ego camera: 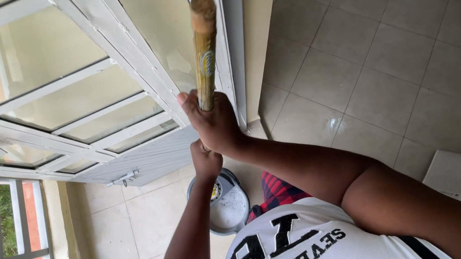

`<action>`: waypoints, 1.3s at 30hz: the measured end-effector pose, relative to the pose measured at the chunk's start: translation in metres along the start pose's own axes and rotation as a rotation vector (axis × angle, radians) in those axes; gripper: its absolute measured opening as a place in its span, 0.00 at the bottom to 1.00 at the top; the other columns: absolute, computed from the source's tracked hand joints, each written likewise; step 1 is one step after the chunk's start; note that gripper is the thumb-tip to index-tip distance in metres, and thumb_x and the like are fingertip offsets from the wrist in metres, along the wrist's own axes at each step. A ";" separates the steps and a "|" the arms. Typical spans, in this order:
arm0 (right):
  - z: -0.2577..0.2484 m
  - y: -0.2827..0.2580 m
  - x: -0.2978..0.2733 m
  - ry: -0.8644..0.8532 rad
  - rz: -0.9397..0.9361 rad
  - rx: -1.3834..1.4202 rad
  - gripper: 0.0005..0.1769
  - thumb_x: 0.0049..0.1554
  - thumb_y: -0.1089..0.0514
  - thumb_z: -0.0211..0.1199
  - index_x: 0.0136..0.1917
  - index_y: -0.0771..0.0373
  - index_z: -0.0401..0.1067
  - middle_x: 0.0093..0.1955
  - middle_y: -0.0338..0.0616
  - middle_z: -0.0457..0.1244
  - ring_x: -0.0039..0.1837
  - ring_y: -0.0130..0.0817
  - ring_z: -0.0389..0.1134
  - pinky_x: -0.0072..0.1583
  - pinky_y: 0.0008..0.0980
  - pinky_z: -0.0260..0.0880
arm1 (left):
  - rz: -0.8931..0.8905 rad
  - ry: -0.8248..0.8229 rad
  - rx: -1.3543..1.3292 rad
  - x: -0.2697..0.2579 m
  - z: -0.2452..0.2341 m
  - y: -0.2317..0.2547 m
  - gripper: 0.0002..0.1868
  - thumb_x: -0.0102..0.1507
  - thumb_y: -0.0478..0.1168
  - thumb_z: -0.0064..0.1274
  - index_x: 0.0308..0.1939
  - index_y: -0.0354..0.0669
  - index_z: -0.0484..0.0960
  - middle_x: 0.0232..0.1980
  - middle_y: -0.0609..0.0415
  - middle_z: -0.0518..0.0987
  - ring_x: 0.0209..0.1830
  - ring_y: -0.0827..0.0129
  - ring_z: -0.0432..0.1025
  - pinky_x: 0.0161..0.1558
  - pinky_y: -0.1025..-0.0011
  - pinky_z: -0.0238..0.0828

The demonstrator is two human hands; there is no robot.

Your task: Mopping the tiled floor of a balcony and an indoor living area using a spin mop.

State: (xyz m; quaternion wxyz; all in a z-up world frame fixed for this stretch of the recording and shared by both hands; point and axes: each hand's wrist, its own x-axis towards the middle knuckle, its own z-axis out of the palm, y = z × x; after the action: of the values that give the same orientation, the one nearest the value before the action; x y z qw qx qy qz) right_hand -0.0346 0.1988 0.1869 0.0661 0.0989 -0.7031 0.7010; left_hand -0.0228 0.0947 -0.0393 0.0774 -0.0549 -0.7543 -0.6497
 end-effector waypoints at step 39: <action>0.056 0.029 0.010 -0.242 -0.293 0.122 0.28 0.74 0.39 0.59 0.40 0.60 0.61 0.30 0.35 0.54 0.32 0.24 0.54 0.36 0.26 0.54 | -0.053 0.508 -0.126 -0.002 -0.021 0.054 0.03 0.68 0.34 0.53 0.42 0.36 0.77 0.39 0.57 0.81 0.40 0.78 0.72 0.42 0.74 0.71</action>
State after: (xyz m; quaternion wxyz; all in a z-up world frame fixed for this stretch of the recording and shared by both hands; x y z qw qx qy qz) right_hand -0.0479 0.1422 0.1607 0.0760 0.2875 -0.6402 0.7083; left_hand -0.0094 0.0824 0.0161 0.2438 0.1249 -0.6699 -0.6901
